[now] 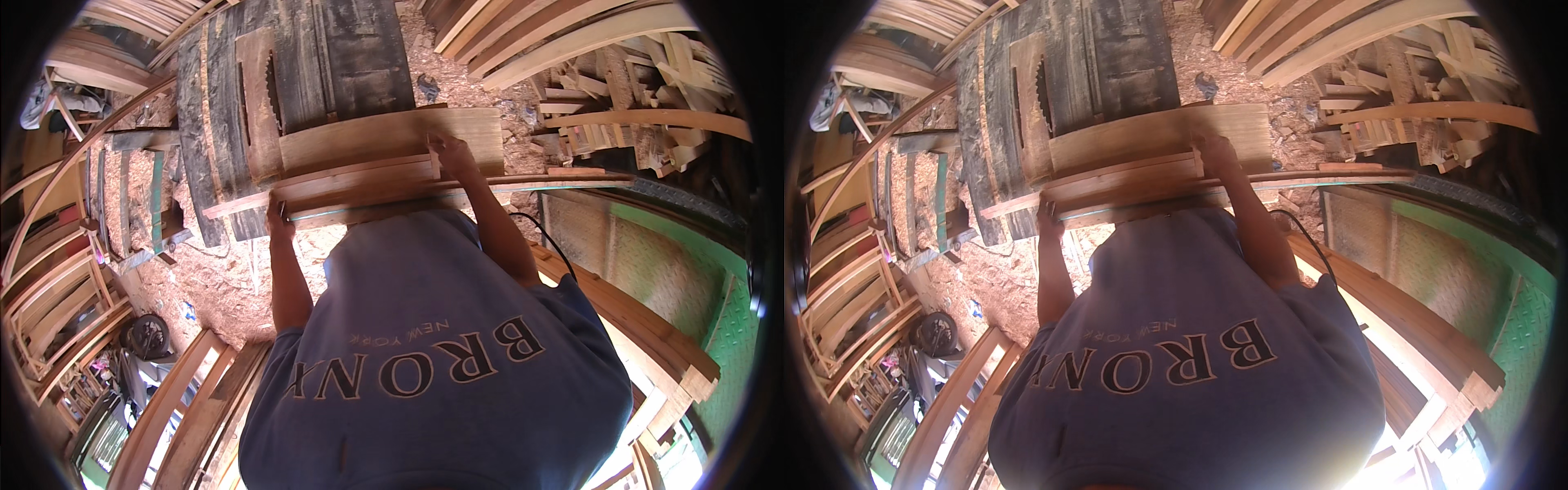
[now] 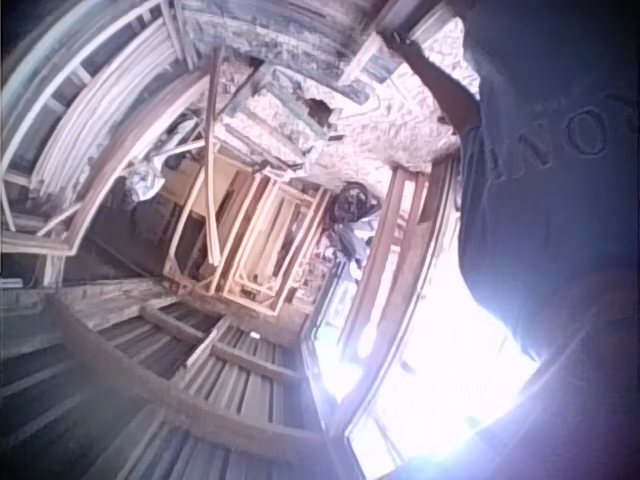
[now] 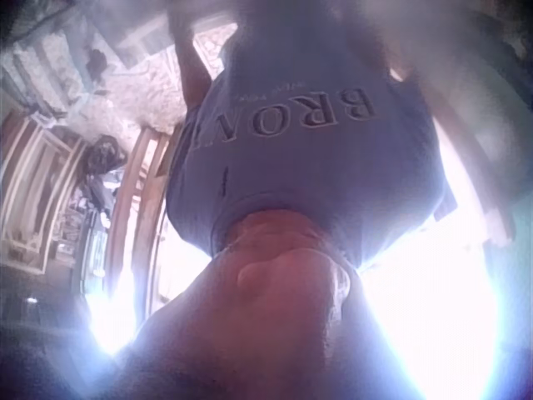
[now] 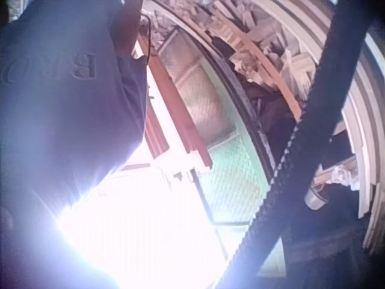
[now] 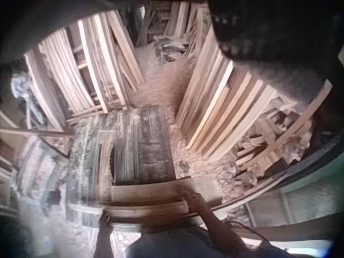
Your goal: The person assembles small wooden pieces on a workbench, using a hammer to tap them into place. They handle several pieces, aligning and securing them together.
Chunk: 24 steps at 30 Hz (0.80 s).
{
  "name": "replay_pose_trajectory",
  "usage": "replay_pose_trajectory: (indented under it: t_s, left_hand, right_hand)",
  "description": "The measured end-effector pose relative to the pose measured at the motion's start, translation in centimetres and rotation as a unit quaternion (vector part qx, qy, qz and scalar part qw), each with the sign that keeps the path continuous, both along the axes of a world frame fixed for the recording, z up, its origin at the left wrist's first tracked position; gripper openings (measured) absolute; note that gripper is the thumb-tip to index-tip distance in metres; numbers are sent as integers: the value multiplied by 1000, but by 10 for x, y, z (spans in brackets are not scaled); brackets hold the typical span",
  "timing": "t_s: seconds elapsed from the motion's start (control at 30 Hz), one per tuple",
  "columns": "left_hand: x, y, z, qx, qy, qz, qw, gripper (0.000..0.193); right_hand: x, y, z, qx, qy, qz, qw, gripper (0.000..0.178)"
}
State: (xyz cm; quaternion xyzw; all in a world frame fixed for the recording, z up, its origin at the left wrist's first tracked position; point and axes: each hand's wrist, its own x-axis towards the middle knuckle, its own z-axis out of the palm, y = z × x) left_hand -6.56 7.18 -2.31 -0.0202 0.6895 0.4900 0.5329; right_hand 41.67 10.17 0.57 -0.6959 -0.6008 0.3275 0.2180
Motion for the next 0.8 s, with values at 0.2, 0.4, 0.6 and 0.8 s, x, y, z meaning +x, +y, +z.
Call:
replay_pose_trajectory:
  t_s: [0.2,0.4,0.6,0.8]
  left_hand:
    - [-12,3,-15,51,-16,41,998,36]
    - [-5,5,-14,94,-32,23,995,23]
    - [2,5,1,88,11,2,996,23]
    - [0,6,-10,95,-38,6,995,28]
  right_hand:
    - [0,3,0,-47,71,-29,996,34]
    - [0,5,9,-34,95,-20,995,32]
    - [0,2,6,-15,78,-9,997,35]
    - [2,2,-2,-14,84,-12,996,35]
